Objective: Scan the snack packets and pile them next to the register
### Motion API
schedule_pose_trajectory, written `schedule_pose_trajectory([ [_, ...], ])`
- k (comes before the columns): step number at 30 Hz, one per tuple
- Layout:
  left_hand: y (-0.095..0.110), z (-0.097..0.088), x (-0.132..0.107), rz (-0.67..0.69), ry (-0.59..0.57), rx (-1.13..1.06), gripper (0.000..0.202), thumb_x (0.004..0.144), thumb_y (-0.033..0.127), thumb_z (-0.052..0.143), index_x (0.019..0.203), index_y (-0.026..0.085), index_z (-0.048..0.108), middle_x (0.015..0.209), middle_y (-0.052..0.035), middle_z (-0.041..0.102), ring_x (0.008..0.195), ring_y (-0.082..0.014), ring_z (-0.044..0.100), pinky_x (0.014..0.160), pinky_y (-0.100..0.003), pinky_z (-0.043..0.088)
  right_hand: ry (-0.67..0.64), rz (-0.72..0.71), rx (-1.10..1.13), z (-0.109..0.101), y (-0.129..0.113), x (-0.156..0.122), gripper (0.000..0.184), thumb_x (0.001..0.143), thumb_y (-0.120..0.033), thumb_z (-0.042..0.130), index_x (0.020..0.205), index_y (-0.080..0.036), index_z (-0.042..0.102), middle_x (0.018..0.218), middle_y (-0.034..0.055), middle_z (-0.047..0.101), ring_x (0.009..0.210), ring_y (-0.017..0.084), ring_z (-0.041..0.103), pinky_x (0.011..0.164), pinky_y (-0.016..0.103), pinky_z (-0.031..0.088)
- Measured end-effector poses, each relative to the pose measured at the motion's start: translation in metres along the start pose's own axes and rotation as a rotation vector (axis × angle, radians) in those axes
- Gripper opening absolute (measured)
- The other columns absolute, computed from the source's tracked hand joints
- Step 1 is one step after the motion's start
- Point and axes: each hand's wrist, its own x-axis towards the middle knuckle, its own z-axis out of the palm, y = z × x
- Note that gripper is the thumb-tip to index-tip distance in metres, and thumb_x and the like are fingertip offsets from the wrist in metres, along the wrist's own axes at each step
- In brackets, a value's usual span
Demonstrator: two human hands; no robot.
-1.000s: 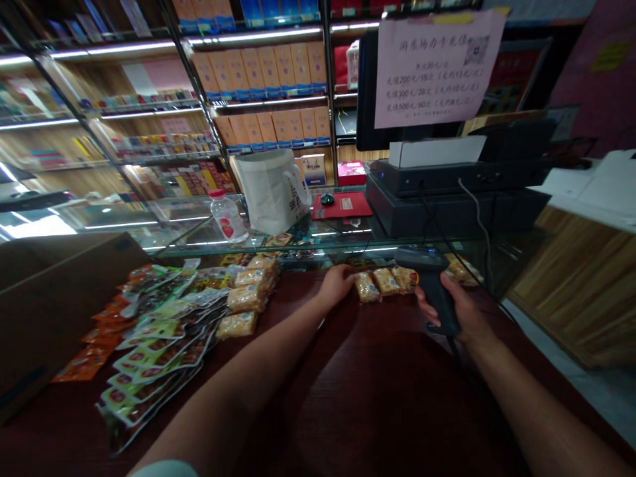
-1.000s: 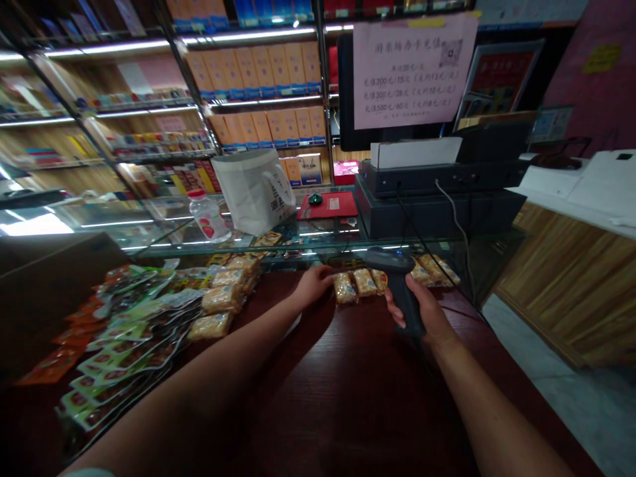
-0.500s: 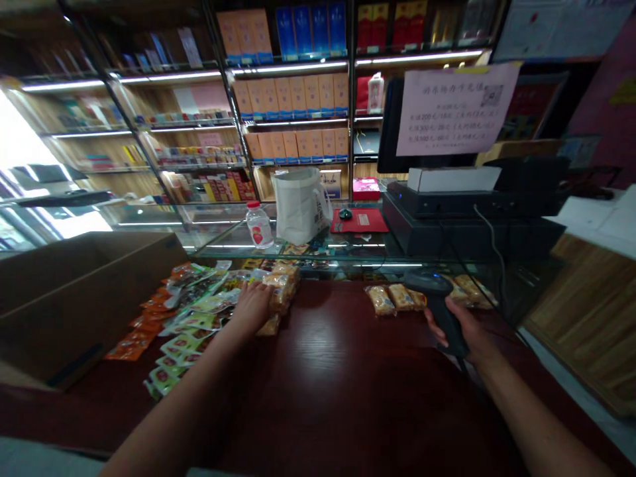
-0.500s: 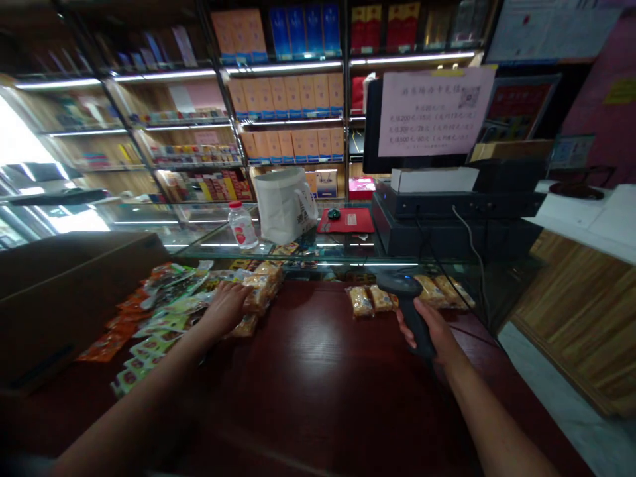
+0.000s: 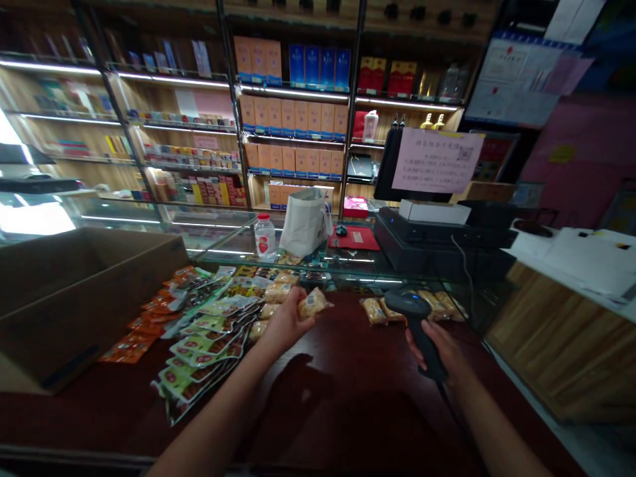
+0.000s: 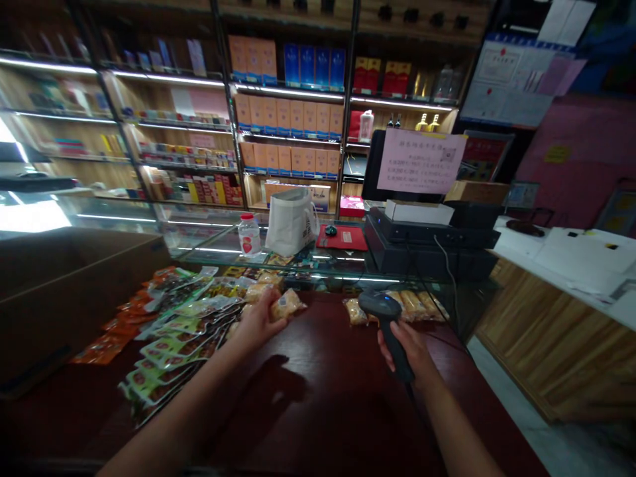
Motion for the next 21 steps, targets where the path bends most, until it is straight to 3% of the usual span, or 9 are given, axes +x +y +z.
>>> schedule_pose_trajectory([
  [4, 0.000, 0.006, -0.018, -0.152, -0.011, -0.421, 0.049, 0.068, 0.046, 0.075, 0.100, 0.022, 0.047, 0.080, 0.0032, 0.056, 0.056, -0.0119, 0.055, 0.045, -0.022, 0.044, 0.011, -0.009, -0.014, 0.021, 0.004, -0.036, 0.035, 0.087, -0.050, 0.066, 0.098, -0.017, 0.060, 0.067, -0.0007, 0.061, 0.041, 0.008, 0.048, 0.033, 0.017, 0.041],
  [6, -0.004, 0.002, -0.026, -0.255, -0.005, -0.590, 0.052, 0.070, 0.047, 0.073, 0.108, 0.021, 0.048, 0.082, 0.0021, 0.058, 0.053, -0.0111, 0.056, 0.039, -0.019, 0.041, 0.027, -0.010, -0.016, 0.025, 0.006, -0.055, 0.034, 0.087, -0.049, 0.067, 0.096, -0.017, 0.060, 0.067, -0.0007, 0.061, 0.042, 0.008, 0.048, 0.033, 0.016, 0.041],
  [10, -0.010, -0.009, -0.044, -0.303, 0.027, -0.840, 0.060, 0.075, 0.047, 0.070, 0.124, 0.021, 0.047, 0.096, -0.0022, 0.059, 0.056, -0.0092, 0.060, 0.041, -0.018, 0.044, 0.065, -0.002, 0.001, 0.024, 0.007, -0.086, 0.033, 0.087, -0.048, 0.067, 0.097, -0.017, 0.061, 0.074, 0.0012, 0.064, 0.046, 0.008, 0.050, 0.035, 0.017, 0.043],
  [14, -0.013, -0.012, -0.059, -0.294, -0.006, -1.072, 0.058, 0.072, 0.040, 0.076, 0.121, 0.021, 0.050, 0.099, -0.0021, 0.059, 0.063, -0.0094, 0.061, 0.046, -0.019, 0.046, 0.100, -0.009, 0.034, 0.019, 0.007, -0.102, 0.036, 0.086, -0.051, 0.065, 0.099, -0.018, 0.063, 0.073, 0.0006, 0.063, 0.046, 0.009, 0.049, 0.036, 0.018, 0.042],
  [21, -0.008, -0.004, -0.062, -0.325, -0.025, -1.078, 0.055, 0.062, 0.030, 0.085, 0.106, 0.017, 0.055, 0.087, 0.0000, 0.064, 0.060, -0.0083, 0.058, 0.048, -0.018, 0.046, 0.117, -0.059, 0.034, 0.029, 0.003, -0.110, 0.036, 0.086, -0.052, 0.065, 0.104, -0.021, 0.062, 0.081, 0.0014, 0.064, 0.050, 0.010, 0.050, 0.038, 0.019, 0.042],
])
